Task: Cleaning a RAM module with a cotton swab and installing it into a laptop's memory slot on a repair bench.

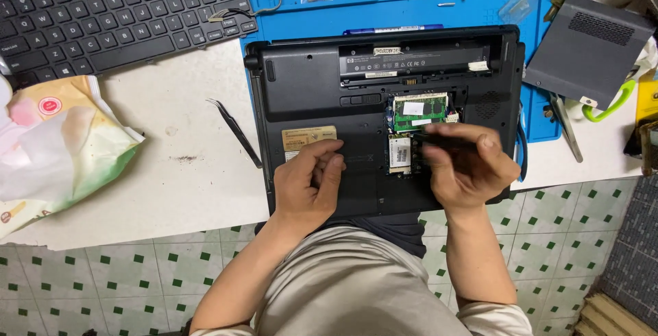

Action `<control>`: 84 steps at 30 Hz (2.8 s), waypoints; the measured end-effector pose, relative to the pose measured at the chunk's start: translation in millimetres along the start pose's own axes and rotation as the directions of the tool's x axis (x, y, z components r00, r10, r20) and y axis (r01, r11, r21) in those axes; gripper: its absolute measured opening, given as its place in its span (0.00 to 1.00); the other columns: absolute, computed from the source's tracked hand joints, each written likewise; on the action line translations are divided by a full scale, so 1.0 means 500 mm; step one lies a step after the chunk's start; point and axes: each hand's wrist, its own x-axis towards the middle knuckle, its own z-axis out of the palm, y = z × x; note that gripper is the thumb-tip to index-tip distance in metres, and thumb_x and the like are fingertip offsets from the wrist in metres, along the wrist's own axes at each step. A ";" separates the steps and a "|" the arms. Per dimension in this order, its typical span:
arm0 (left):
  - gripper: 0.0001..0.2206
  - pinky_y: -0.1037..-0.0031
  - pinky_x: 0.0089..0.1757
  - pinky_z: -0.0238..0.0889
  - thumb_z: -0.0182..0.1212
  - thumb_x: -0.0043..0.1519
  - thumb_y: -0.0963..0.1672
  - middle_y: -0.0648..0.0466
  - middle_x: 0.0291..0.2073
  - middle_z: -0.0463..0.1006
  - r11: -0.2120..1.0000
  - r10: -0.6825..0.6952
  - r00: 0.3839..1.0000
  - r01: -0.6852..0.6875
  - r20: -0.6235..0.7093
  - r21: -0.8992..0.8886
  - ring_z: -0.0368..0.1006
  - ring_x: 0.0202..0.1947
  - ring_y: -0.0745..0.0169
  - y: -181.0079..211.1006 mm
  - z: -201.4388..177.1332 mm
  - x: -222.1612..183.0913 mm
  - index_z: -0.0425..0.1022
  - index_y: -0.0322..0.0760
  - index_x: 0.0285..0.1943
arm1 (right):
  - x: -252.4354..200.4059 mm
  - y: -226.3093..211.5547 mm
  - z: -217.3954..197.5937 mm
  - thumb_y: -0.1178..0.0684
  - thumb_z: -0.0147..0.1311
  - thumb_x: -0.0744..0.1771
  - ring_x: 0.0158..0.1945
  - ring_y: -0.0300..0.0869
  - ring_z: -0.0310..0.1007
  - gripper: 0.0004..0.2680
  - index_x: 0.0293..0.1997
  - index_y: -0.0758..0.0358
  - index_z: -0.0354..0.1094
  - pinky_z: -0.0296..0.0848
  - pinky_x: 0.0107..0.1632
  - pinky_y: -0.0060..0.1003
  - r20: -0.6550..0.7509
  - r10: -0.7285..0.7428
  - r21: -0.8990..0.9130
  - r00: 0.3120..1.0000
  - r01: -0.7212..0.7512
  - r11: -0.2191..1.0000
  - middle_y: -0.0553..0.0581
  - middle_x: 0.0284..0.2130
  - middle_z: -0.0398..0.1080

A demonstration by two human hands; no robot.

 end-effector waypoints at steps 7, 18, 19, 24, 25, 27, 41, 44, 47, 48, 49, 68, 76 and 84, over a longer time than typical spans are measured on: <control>0.09 0.74 0.18 0.63 0.57 0.66 0.37 0.48 0.26 0.82 1.000 -0.005 1.000 0.005 0.001 0.010 0.71 0.15 0.58 0.001 0.001 0.000 0.77 0.33 0.53 | 0.008 -0.008 0.005 0.72 0.56 0.67 0.33 0.66 0.78 0.21 0.63 0.69 0.48 0.80 0.39 0.55 -0.023 0.016 -0.047 1.000 -0.017 0.999 0.78 0.34 0.69; 0.10 0.73 0.18 0.64 0.57 0.64 0.36 0.47 0.25 0.82 1.000 -0.003 1.000 0.003 -0.002 0.030 0.71 0.15 0.57 0.007 0.000 0.006 0.78 0.32 0.53 | 0.018 -0.018 0.011 0.72 0.56 0.67 0.33 0.67 0.78 0.22 0.64 0.69 0.46 0.80 0.39 0.55 -0.020 0.037 -0.100 0.999 -0.039 0.994 0.80 0.34 0.70; 0.10 0.73 0.18 0.64 0.57 0.64 0.36 0.47 0.25 0.82 1.000 -0.004 1.000 0.004 -0.001 0.030 0.71 0.15 0.57 0.008 -0.001 0.006 0.78 0.32 0.53 | 0.013 -0.016 0.006 0.72 0.56 0.67 0.33 0.67 0.78 0.22 0.64 0.69 0.46 0.80 0.39 0.55 -0.020 0.039 -0.101 0.999 -0.041 0.994 0.80 0.34 0.70; 0.10 0.74 0.18 0.64 0.57 0.64 0.36 0.48 0.25 0.83 0.999 -0.022 1.000 0.022 0.009 0.037 0.71 0.14 0.58 0.014 0.000 0.011 0.78 0.32 0.53 | 0.007 -0.018 0.000 0.71 0.58 0.67 0.34 0.66 0.78 0.22 0.63 0.68 0.47 0.80 0.39 0.55 -0.046 0.067 -0.119 0.997 -0.073 0.990 0.79 0.34 0.69; 0.10 0.74 0.18 0.64 0.57 0.64 0.36 0.48 0.25 0.83 0.999 -0.026 1.000 0.025 0.017 0.035 0.71 0.14 0.58 0.015 0.000 0.012 0.78 0.32 0.53 | 0.008 -0.020 0.002 0.71 0.58 0.67 0.34 0.66 0.78 0.22 0.63 0.68 0.47 0.80 0.39 0.55 -0.050 0.073 -0.125 0.996 -0.079 0.989 0.79 0.34 0.69; 0.09 0.75 0.19 0.64 0.58 0.64 0.36 0.49 0.24 0.83 0.999 0.011 1.000 -0.010 -0.003 0.042 0.70 0.14 0.60 0.016 0.001 0.014 0.79 0.30 0.51 | 0.011 -0.023 0.004 0.71 0.56 0.67 0.33 0.66 0.79 0.21 0.63 0.69 0.46 0.80 0.39 0.53 -0.037 0.080 -0.092 0.996 -0.083 0.992 0.80 0.35 0.71; 0.10 0.69 0.22 0.69 0.63 0.61 0.36 0.47 0.32 0.82 0.982 0.001 0.996 -0.017 0.085 0.190 0.76 0.21 0.52 0.046 0.010 0.048 0.79 0.31 0.50 | 0.000 -0.010 -0.009 0.71 0.63 0.65 0.34 0.64 0.80 0.25 0.64 0.68 0.46 0.80 0.39 0.50 -0.066 0.102 -0.135 0.993 -0.111 0.985 0.78 0.35 0.71; 0.12 0.61 0.26 0.71 0.65 0.59 0.37 0.46 0.36 0.80 0.950 0.034 0.985 -0.085 0.172 0.300 0.77 0.27 0.44 0.059 0.023 0.075 0.79 0.32 0.52 | 0.011 -0.018 -0.003 0.71 0.60 0.66 0.34 0.64 0.80 0.23 0.63 0.68 0.45 0.80 0.40 0.50 -0.048 0.107 -0.129 0.993 -0.112 0.985 0.78 0.35 0.71; 0.14 0.57 0.32 0.73 0.65 0.59 0.37 0.48 0.40 0.78 0.919 0.056 0.969 -0.145 0.241 0.368 0.77 0.33 0.39 0.063 0.043 0.091 0.78 0.34 0.54 | 0.014 -0.023 0.002 0.70 0.60 0.66 0.37 0.64 0.80 0.24 0.64 0.67 0.45 0.81 0.41 0.50 -0.046 0.144 -0.114 0.989 -0.148 0.982 0.78 0.37 0.71; 0.15 0.59 0.35 0.74 0.65 0.59 0.37 0.50 0.42 0.77 0.907 0.062 0.962 -0.165 0.265 0.388 0.78 0.35 0.42 0.064 0.051 0.095 0.78 0.35 0.55 | 0.012 -0.024 0.001 0.69 0.62 0.66 0.38 0.63 0.80 0.26 0.65 0.66 0.45 0.81 0.41 0.50 -0.054 0.172 -0.127 0.984 -0.177 0.976 0.77 0.38 0.71; 0.15 0.59 0.35 0.74 0.65 0.59 0.37 0.50 0.42 0.77 0.906 0.065 0.962 -0.168 0.266 0.388 0.78 0.35 0.42 0.069 0.056 0.101 0.78 0.35 0.55 | 0.012 -0.025 0.001 0.69 0.62 0.66 0.38 0.63 0.80 0.26 0.65 0.66 0.45 0.81 0.41 0.50 -0.056 0.169 -0.127 0.984 -0.175 0.976 0.77 0.38 0.71; 0.19 0.53 0.27 0.69 0.65 0.60 0.37 0.52 0.40 0.73 0.914 -0.075 0.884 -0.124 0.462 0.387 0.75 0.24 0.40 0.044 0.093 0.110 0.74 0.38 0.62 | 0.002 -0.028 -0.008 0.72 0.56 0.68 0.42 0.64 0.80 0.25 0.68 0.63 0.42 0.82 0.45 0.50 -0.078 0.316 0.043 0.946 -0.313 0.949 0.81 0.42 0.71; 0.16 0.54 0.24 0.68 0.67 0.58 0.39 0.53 0.36 0.74 0.908 -0.057 0.898 -0.135 0.437 0.396 0.74 0.24 0.37 0.043 0.108 0.107 0.78 0.38 0.57 | -0.005 -0.037 -0.014 0.73 0.56 0.68 0.44 0.66 0.79 0.28 0.71 0.58 0.40 0.82 0.50 0.55 -0.144 0.412 0.092 0.900 -0.402 0.911 0.81 0.43 0.69; 0.02 0.62 0.22 0.68 0.64 0.62 0.43 0.60 0.28 0.68 0.863 0.141 0.907 -0.309 0.397 0.399 0.71 0.21 0.46 0.037 0.134 0.102 0.79 0.42 0.38 | -0.012 -0.029 -0.025 0.72 0.56 0.67 0.44 0.66 0.79 0.30 0.73 0.52 0.41 0.83 0.51 0.54 -0.220 0.477 0.256 0.851 -0.422 0.870 0.78 0.42 0.69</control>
